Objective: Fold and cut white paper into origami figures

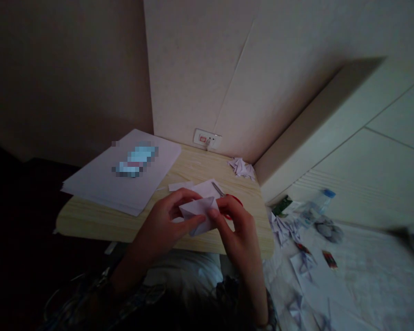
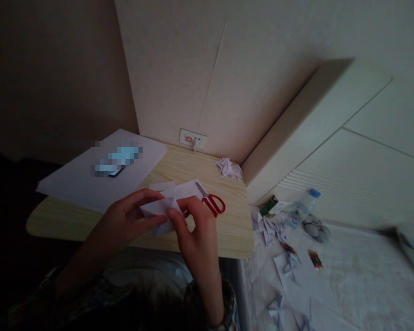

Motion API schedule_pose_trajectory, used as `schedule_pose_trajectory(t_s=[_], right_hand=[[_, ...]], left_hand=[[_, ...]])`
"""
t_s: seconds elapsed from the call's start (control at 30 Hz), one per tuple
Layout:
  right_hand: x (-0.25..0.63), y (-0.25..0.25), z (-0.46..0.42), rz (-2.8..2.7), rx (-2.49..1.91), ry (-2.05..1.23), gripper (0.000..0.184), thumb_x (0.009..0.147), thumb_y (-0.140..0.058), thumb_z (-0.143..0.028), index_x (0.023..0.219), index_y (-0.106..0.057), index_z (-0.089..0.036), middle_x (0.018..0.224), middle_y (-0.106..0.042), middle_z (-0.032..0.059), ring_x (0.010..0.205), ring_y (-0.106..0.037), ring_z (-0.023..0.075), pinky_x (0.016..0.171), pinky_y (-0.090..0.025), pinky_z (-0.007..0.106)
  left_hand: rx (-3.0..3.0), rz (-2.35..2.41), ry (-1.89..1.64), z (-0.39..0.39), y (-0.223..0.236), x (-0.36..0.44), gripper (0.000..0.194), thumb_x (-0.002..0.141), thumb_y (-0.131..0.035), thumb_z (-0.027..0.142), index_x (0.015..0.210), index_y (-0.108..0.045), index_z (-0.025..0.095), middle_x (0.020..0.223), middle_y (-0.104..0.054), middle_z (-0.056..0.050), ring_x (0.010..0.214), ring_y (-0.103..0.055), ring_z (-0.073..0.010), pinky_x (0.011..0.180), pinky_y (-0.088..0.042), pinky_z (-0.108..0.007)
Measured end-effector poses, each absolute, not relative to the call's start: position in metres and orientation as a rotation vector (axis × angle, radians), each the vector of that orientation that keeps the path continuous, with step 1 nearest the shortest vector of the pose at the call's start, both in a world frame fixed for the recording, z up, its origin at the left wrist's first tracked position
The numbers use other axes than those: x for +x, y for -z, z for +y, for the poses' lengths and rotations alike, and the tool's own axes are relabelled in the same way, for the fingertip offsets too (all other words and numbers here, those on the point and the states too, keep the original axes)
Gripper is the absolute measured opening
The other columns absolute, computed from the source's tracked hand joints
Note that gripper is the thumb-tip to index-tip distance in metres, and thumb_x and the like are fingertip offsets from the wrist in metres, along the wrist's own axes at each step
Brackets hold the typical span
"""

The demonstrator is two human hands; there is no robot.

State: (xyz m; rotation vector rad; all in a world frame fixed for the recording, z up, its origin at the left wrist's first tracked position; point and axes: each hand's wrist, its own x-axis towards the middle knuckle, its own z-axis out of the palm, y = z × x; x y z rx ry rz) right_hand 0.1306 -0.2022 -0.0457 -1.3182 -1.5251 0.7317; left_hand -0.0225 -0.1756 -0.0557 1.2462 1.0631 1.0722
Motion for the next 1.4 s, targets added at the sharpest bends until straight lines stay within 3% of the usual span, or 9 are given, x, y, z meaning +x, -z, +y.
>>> schedule_pose_trajectory(t_s=[0.23,0.43,0.6,0.77,1.17,1.4], right_hand=[[0.13,0.046,-0.206,-1.392,-1.329,-0.678,0.023,0.087,-0.058,-0.026,0.064,-0.055,-0.021,0.063,-0.054,-0.0024,0.064,-0.051,0.0147,0.06,-0.038,0.027],[0.127,0.045,-0.206,-1.386,-1.271,-0.799,0.01,0.085,-0.061,-0.026,0.076,-0.063,-0.022,0.069,-0.062,-0.0015,0.067,-0.057,0.0155,0.059,-0.04,0.026],[0.13,0.048,-0.205,-1.313,-1.238,-0.768,0.012,0.081,-0.064,-0.022,0.07,-0.062,-0.022,0.066,-0.061,-0.0026,0.066,-0.056,0.0145,0.061,-0.043,0.025],[0.135,0.05,-0.205,-1.252,-1.218,-0.83,0.011,0.082,-0.064,-0.024,0.072,-0.062,-0.022,0.071,-0.063,-0.0021,0.071,-0.058,0.0149,0.066,-0.046,0.025],[0.137,0.044,-0.205,-1.376,-1.26,-0.809,0.02,0.08,-0.066,-0.023,0.062,-0.059,-0.021,0.063,-0.057,-0.0026,0.068,-0.054,0.0155,0.067,-0.042,0.027],[0.135,0.042,-0.204,-1.467,-1.271,-0.897,0.008,0.078,-0.069,-0.024,0.072,-0.065,-0.021,0.07,-0.064,-0.0013,0.071,-0.056,0.0165,0.067,-0.042,0.028]], left_hand=[[1.424,1.092,-1.05,-0.184,0.052,-0.021,0.017,0.069,-0.071,0.02,0.084,-0.064,0.021,0.079,-0.068,0.003,0.079,-0.066,-0.0177,0.071,-0.051,-0.025],[1.446,1.088,-1.005,-0.184,0.049,-0.023,0.01,0.069,-0.069,0.019,0.077,-0.063,0.021,0.074,-0.067,0.003,0.074,-0.065,-0.0169,0.067,-0.05,-0.025],[1.383,1.096,-1.052,-0.184,0.045,-0.023,0.028,0.064,-0.072,0.016,0.089,-0.06,0.022,0.063,-0.06,0.007,0.064,-0.064,-0.0153,0.061,-0.051,-0.023],[1.293,1.108,-1.169,-0.183,0.046,-0.025,0.044,0.065,-0.075,0.018,0.104,-0.054,0.023,0.071,-0.068,0.006,0.067,-0.069,-0.0161,0.065,-0.053,-0.024],[1.193,1.034,-1.056,-0.184,0.044,-0.025,0.046,0.066,-0.077,0.017,0.105,-0.053,0.023,0.073,-0.068,0.006,0.072,-0.069,-0.0154,0.067,-0.051,-0.022],[1.313,0.995,-0.926,-0.183,0.046,-0.024,0.038,0.07,-0.072,0.017,0.103,-0.053,0.024,0.07,-0.065,0.007,0.066,-0.065,-0.0149,0.06,-0.047,-0.023]])
